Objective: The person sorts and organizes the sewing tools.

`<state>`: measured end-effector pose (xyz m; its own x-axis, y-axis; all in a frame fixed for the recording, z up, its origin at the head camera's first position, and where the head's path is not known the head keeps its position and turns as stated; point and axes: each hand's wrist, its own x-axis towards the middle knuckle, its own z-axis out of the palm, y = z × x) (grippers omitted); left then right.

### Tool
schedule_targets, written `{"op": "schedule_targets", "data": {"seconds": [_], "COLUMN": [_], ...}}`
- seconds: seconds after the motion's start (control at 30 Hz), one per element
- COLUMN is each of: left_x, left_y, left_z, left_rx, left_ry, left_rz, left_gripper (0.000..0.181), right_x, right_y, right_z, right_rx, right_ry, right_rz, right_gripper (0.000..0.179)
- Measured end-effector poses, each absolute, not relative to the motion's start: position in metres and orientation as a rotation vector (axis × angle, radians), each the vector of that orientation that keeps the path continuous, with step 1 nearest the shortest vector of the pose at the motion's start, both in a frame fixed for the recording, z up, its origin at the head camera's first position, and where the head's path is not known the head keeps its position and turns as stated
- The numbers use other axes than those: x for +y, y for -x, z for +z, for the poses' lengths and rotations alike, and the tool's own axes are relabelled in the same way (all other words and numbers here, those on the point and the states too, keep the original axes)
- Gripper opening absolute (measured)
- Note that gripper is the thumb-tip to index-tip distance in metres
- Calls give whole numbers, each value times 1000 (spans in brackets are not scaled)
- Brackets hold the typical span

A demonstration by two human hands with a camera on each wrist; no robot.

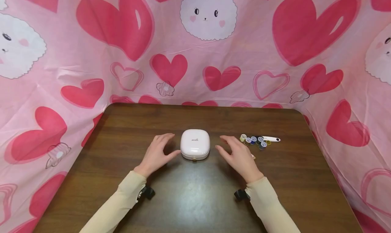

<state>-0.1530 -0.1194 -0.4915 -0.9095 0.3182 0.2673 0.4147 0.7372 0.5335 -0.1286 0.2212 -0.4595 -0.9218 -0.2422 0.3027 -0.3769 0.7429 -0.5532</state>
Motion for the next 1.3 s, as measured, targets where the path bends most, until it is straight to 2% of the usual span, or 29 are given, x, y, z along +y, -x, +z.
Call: {"op": "schedule_targets", "data": {"seconds": [0.17,0.27,0.5,0.73,1.0,1.3], "left_x": [-109,-103,-96,-93,-86,-84], "left_y": [159,163,174,183,188,187], "left_z": [-499,-504,-513,-514,-511,-513], "left_rx": [-2838,-2870,-2900,-2969,-2987,-3026], "left_ry": [613,626,626,702,735,709], "left_rz": [-1198,-1305,-1397,-1306,-1242,-1250], "left_gripper": [109,118,120,125,129,128], "right_x": [213,207,194,186,179,177], "right_y": [139,145,156,168,181,189], "right_z": [-459,-461,-468,-472,-470,-472], "right_rx": [-2746,-2777,-2843,-2911,-2949,-3050], "right_ry": [-557,-586,-678,-816,-972,-964], "right_rz": [972,971,969,935,983,1071], "right_gripper": [48,52,66,92,111,119]}}
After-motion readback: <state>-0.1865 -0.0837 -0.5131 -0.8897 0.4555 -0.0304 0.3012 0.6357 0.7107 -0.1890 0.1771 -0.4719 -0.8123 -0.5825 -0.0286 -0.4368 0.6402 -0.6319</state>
